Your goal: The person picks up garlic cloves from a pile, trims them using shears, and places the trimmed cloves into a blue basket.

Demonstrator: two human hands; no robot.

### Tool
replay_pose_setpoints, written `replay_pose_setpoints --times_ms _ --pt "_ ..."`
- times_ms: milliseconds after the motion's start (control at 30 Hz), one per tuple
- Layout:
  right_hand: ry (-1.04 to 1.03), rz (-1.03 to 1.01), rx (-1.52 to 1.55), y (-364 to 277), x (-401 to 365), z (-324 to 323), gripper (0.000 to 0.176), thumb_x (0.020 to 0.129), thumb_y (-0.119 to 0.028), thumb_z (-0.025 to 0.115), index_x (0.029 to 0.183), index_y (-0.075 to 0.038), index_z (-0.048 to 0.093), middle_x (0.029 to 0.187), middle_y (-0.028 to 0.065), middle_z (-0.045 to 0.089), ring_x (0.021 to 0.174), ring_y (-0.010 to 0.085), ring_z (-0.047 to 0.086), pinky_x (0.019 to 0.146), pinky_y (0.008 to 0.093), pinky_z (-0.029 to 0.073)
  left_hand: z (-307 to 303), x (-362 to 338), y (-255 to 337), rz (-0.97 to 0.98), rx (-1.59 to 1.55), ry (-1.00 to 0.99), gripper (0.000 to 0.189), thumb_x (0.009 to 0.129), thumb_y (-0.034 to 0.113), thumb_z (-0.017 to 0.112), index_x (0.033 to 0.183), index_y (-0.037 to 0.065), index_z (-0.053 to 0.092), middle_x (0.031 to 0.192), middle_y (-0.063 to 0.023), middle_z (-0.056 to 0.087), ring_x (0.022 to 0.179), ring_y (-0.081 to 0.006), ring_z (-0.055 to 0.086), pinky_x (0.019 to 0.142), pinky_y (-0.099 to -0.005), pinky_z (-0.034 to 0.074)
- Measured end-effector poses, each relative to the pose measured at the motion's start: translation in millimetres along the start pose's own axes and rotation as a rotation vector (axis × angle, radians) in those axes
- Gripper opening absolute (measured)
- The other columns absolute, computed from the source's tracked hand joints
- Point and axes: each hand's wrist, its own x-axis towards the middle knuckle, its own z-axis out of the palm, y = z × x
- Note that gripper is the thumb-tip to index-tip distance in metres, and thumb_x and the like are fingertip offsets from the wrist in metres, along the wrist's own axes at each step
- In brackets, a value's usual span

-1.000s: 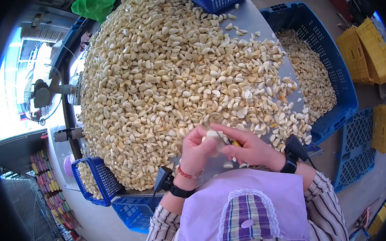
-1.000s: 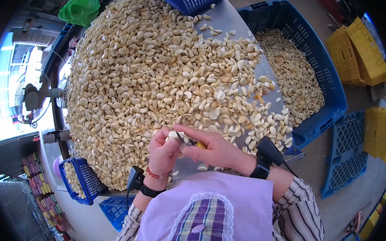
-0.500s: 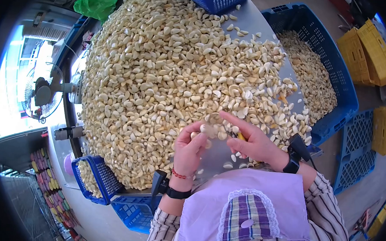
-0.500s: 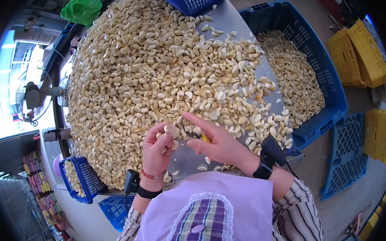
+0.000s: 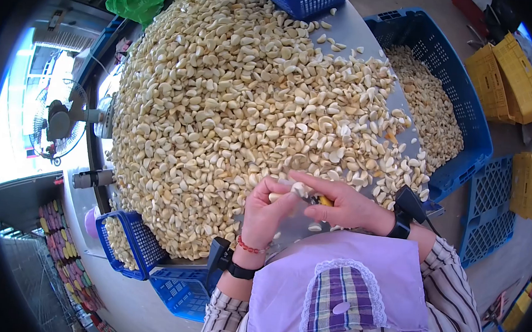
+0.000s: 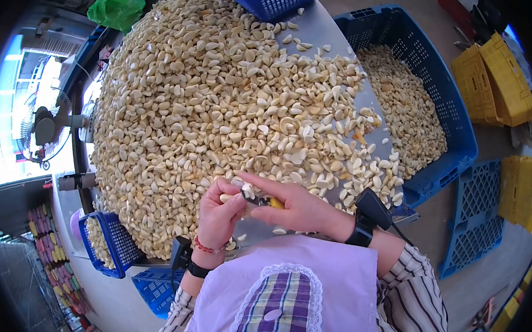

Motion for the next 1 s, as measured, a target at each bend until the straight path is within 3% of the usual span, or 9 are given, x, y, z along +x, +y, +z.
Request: replay_pose_setpoints --times_ms 200,300,467,500,567,667,767,900,1000 --pt "0.036 0.015 -0.092 8 4 4 0.054 0.091 -0.021 0.058 0.141 -0.012 0.039 0.114 0.0077 0.062 0.093 0.0140 0.062 0.081 0.0269 0.049 3 -3 4 0.053 0.089 0.037 0.014 0.082 0.003 0.064 0.083 0.007 0.050 0.076 -0.0016 0.056 0.057 -0.0042 0.046 0.048 -0.0172 0.035" --pt "0.164 0.250 0.065 -19 1 4 0.049 0.091 -0.017 0.056 0.139 -0.018 0.043 0.068 -0.0041 0.051 0.062 0.0024 0.049 0.059 0.0205 0.044 -18 -11 10 0.216 -0.179 -0.075 0.020 0.082 0.015 0.066 0.087 0.007 0.049 0.071 -0.0009 0.050 0.053 -0.0059 0.042 0.046 -0.0182 0.036" --pt "0.349 0.165 0.340 4 -7 -9 0.047 0.095 -0.018 0.052 0.140 -0.017 0.041 0.066 -0.0030 0.050 0.048 0.0014 0.043 0.046 0.0162 0.040 -185 -83 96 0.707 -0.315 0.358 0.009 0.093 0.014 0.050 0.093 0.005 0.052 0.077 0.0000 0.049 0.054 -0.0020 0.039 0.038 -0.0100 0.030" --pt "0.343 0.164 0.343 6 -6 -11 0.047 0.095 -0.018 0.052 0.140 -0.017 0.041 0.066 -0.0030 0.050 0.048 0.0014 0.043 0.046 0.0162 0.040 -199 -93 116 0.885 0.162 0.879 0.011 0.092 0.015 0.052 0.093 0.005 0.052 0.082 -0.0026 0.053 0.054 -0.0016 0.043 0.043 -0.0121 0.036" --pt "0.346 0.146 0.366 10 -3 -11 0.047 0.095 -0.019 0.052 0.140 -0.016 0.040 0.066 -0.0031 0.050 0.048 0.0014 0.042 0.046 0.0159 0.039 -316 -148 146 0.719 0.500 1.222 0.020 0.090 0.018 0.057 0.100 0.000 0.057 0.096 -0.0089 0.060 0.072 -0.0119 0.058 0.062 -0.0250 0.050" --pt "0.322 0.156 0.360 11 1 -7 0.047 0.095 -0.019 0.052 0.140 -0.016 0.040 0.066 -0.0028 0.050 0.048 0.0014 0.042 0.046 0.0157 0.039 -405 -180 160 0.370 1.486 1.321 0.031 0.085 0.018 0.064 0.110 -0.001 0.062 0.113 -0.0166 0.060 0.098 -0.0265 0.059 0.087 -0.0387 0.046" --pt "0.319 0.161 0.331 11 2 -8 0.048 0.095 -0.019 0.051 0.141 -0.012 0.037 0.067 -0.0015 0.050 0.047 0.0026 0.043 0.045 0.0163 0.038 -314 -147 167 0.386 2.085 1.414 0.037 0.081 0.017 0.068 0.111 -0.002 0.062 0.115 -0.0187 0.061 0.102 -0.0322 0.058 0.091 -0.0420 0.044" --pt "0.349 0.186 0.344 9 3 -6 0.050 0.095 -0.019 0.050 0.142 -0.009 0.035 0.068 -0.0002 0.050 0.046 0.0040 0.043 0.045 0.0170 0.038 -182 -41 127 1.020 1.796 0.856 0.020 0.080 0.003 0.067 0.099 0.001 0.068 0.106 -0.0136 0.065 0.093 -0.0261 0.061 0.084 -0.0358 0.048" --pt "0.338 0.194 0.366 9 0 -5 0.049 0.095 -0.020 0.053 0.141 -0.018 0.038 0.068 -0.0018 0.051 0.049 0.0015 0.044 0.045 0.0160 0.041 -104 42 74 0.978 1.501 0.409 0.018 0.073 0.003 0.070 0.091 0.002 0.069 0.091 -0.0112 0.065 0.084 -0.0269 0.061 0.078 -0.0346 0.049"
